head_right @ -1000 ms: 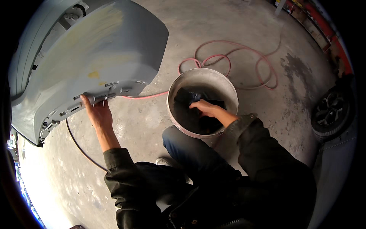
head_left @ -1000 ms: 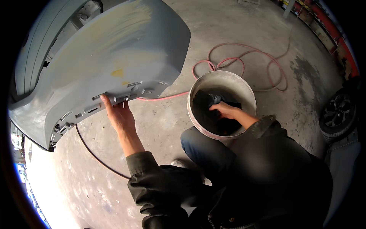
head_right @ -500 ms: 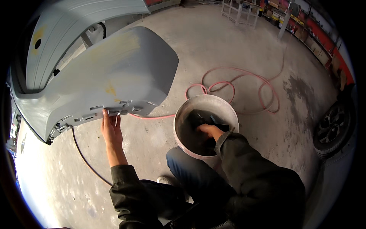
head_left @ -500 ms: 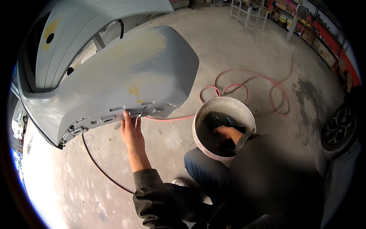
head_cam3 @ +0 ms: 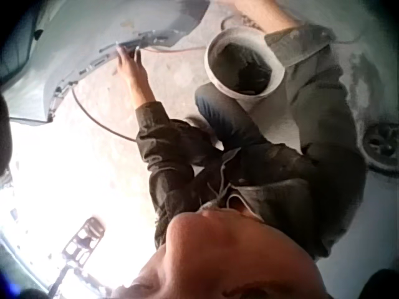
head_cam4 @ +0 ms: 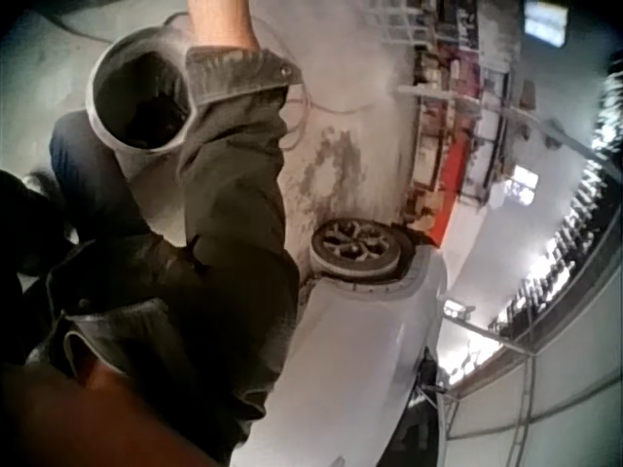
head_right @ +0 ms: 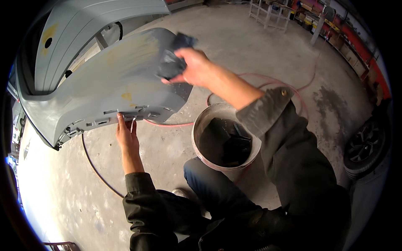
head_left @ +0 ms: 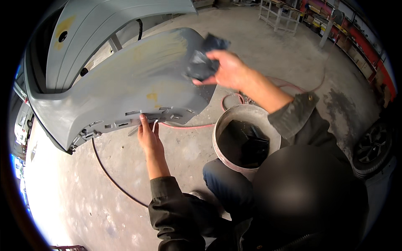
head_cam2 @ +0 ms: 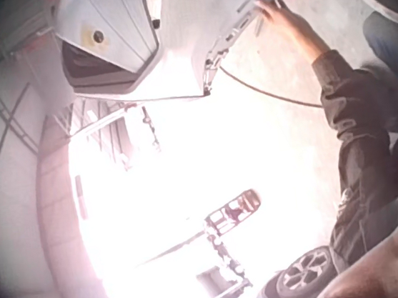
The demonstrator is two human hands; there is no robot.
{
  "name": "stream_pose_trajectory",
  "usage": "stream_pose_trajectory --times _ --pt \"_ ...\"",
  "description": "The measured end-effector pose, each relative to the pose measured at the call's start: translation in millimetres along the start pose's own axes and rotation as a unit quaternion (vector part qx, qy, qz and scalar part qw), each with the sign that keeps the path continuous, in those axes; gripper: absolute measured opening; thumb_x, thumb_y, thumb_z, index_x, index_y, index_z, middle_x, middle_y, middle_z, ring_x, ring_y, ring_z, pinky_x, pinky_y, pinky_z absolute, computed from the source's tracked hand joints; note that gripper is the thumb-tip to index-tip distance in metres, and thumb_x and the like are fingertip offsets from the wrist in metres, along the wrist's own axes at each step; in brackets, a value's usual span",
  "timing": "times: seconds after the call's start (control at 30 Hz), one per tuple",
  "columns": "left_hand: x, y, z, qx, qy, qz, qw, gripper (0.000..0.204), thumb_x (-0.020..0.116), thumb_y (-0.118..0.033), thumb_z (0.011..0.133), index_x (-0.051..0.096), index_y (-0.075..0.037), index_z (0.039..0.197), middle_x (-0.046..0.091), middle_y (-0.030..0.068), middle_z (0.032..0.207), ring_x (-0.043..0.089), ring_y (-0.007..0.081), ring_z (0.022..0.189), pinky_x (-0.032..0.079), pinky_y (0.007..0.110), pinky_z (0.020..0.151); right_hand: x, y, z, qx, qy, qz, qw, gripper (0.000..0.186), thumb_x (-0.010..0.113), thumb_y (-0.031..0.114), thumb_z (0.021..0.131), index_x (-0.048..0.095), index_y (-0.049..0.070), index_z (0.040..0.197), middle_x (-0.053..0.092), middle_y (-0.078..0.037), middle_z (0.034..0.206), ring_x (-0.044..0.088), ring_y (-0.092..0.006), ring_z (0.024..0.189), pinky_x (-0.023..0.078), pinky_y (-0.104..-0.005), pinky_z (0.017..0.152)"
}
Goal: The person sands the surface of a detached car bumper with a black sanding block, repeatedly dipping the block into a bucket of water. The person works on the curved outer face and edges of the bumper, occasionally repositioning the part to reach different areas.
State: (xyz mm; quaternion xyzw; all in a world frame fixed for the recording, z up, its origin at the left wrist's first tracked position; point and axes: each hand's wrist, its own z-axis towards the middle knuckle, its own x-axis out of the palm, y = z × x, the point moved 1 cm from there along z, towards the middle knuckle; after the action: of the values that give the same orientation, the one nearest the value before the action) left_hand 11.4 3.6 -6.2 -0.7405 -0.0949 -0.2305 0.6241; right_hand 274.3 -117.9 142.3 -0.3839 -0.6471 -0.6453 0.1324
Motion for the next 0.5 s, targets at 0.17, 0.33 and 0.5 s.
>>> stream_pose_trajectory --times 0.17,0.33,0.5 --pt "7 14 -13 -0.071 -0.051 0.051 0.995 0.065 0.069 -0.052 0.09 0.052 -0.001 0.127 0.056 0.0087 0.123 0.054 0.0199 0.112 0.047 0.039 0.097 17 48 27 -0.028 0.039 -0.106 0.993 0.024 0.051 0.009 0.094 0.052 -0.001 0.116 0.062 -0.017 0.114 0.066 -0.0345 0.1 0.055 -0.0579 0.086" --pt "16 48 -48 -0.169 0.042 0.088 0.981 0.063 0.073 -0.048 0.088 0.055 0.004 0.12 0.058 0.0091 0.11 0.06 0.0202 0.097 0.053 0.035 0.083 -73 -7 10 0.045 -0.011 -0.215 0.976 0.021 0.058 0.006 0.089 0.062 0.001 0.108 0.069 -0.01 0.1 0.071 -0.0214 0.087 0.06 -0.0442 0.074" --pt "57 63 -61 -0.014 0.174 0.237 0.956 0.049 0.073 -0.028 0.091 0.06 0.005 0.124 0.066 0.0121 0.118 0.063 0.0189 0.108 0.049 0.031 0.092 -101 -64 -10 0.124 -0.038 -0.205 0.97 0.024 0.059 0.004 0.086 0.062 0.002 0.11 0.067 -0.008 0.1 0.069 -0.0195 0.087 0.059 -0.0402 0.073"
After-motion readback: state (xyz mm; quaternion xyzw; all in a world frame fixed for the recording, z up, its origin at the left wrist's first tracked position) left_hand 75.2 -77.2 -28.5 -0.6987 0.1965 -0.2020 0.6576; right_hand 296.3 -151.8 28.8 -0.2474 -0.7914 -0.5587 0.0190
